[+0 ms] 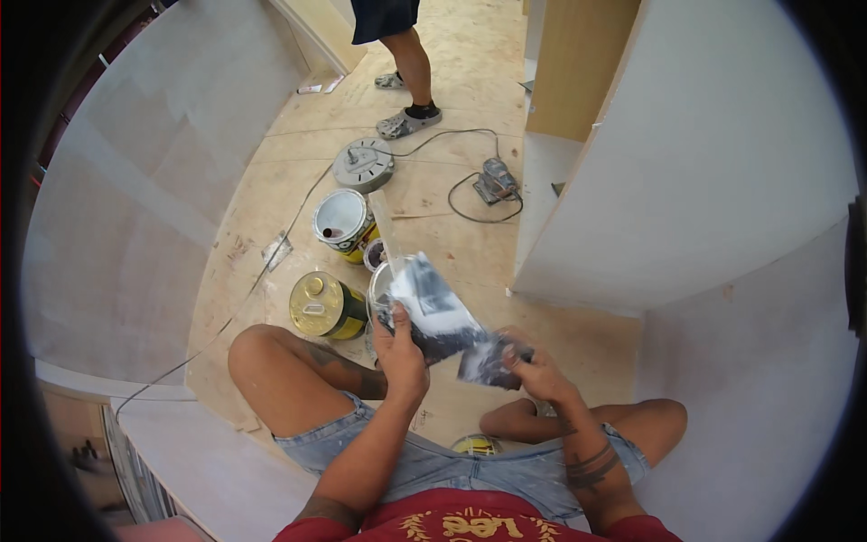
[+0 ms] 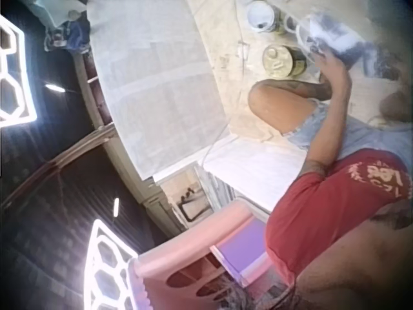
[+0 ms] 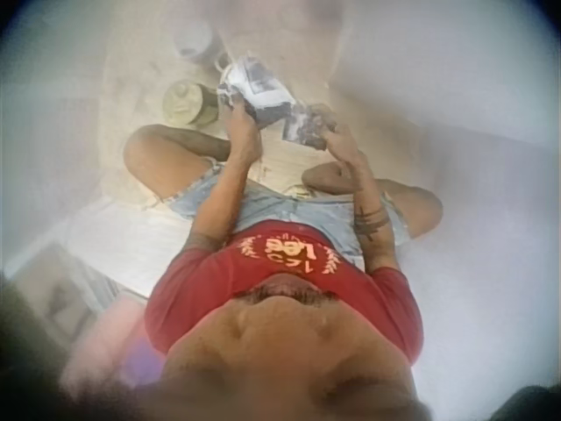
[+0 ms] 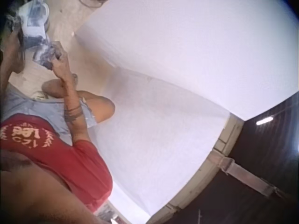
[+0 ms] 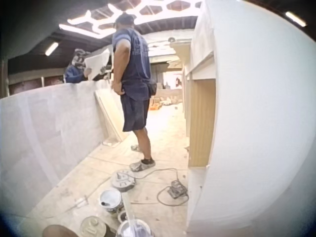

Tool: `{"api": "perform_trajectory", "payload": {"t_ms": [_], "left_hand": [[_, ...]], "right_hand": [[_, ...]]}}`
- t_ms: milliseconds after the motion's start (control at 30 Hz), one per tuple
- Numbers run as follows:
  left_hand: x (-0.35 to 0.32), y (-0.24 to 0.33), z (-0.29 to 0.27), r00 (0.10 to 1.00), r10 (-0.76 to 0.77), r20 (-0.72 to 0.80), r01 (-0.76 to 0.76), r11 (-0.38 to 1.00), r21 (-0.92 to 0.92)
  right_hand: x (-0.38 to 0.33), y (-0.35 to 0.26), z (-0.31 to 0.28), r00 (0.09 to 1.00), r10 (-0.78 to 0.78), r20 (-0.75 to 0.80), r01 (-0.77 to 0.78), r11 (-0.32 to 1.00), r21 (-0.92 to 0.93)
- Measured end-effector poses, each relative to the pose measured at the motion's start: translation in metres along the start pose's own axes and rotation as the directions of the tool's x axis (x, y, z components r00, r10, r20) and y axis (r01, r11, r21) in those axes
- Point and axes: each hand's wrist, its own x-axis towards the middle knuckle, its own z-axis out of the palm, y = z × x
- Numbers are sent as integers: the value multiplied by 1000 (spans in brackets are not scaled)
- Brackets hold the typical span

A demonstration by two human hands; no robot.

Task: Applying wood putty or plaster to the corners and joints of a wooden cabinet structure using putty knives to smooth the surface.

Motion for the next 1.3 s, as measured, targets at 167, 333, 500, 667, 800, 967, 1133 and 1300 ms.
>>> {"api": "perform_trajectory", "payload": {"t_ms": [167, 333, 500, 667, 800, 967, 1133, 1300], "left_hand": [[10, 18, 5, 999, 48, -24, -48, 999, -26], [14, 7, -1, 996, 92, 0, -92, 993, 70], [8, -1, -1, 991, 135, 10, -133, 951, 279], [10, -5, -16, 993, 85, 84, -117, 818, 563], [23, 15, -29, 991, 70, 112, -119, 841, 527], [46, 48, -49, 966, 183, -183, -114, 935, 337], [48, 35, -46, 962, 147, -231, -99, 973, 209], [51, 45, -51, 951, 43, -306, 35, 969, 244]], "right_hand": [[3, -15, -11, 949, -273, -160, 104, 748, -656], [1, -18, 35, 852, -499, 160, 311, 235, -921], [11, 13, 59, 884, -429, 187, 284, 173, -943], [38, 11, 64, 902, -396, 170, 267, 202, -942], [82, 16, 57, 909, -409, 80, 236, 349, -907], [165, 34, 38, 986, 165, 18, -114, 756, -644], [203, 91, 25, 951, 232, -202, -299, 852, -430], [185, 93, 17, 898, 362, -251, -439, 790, -429]]}}
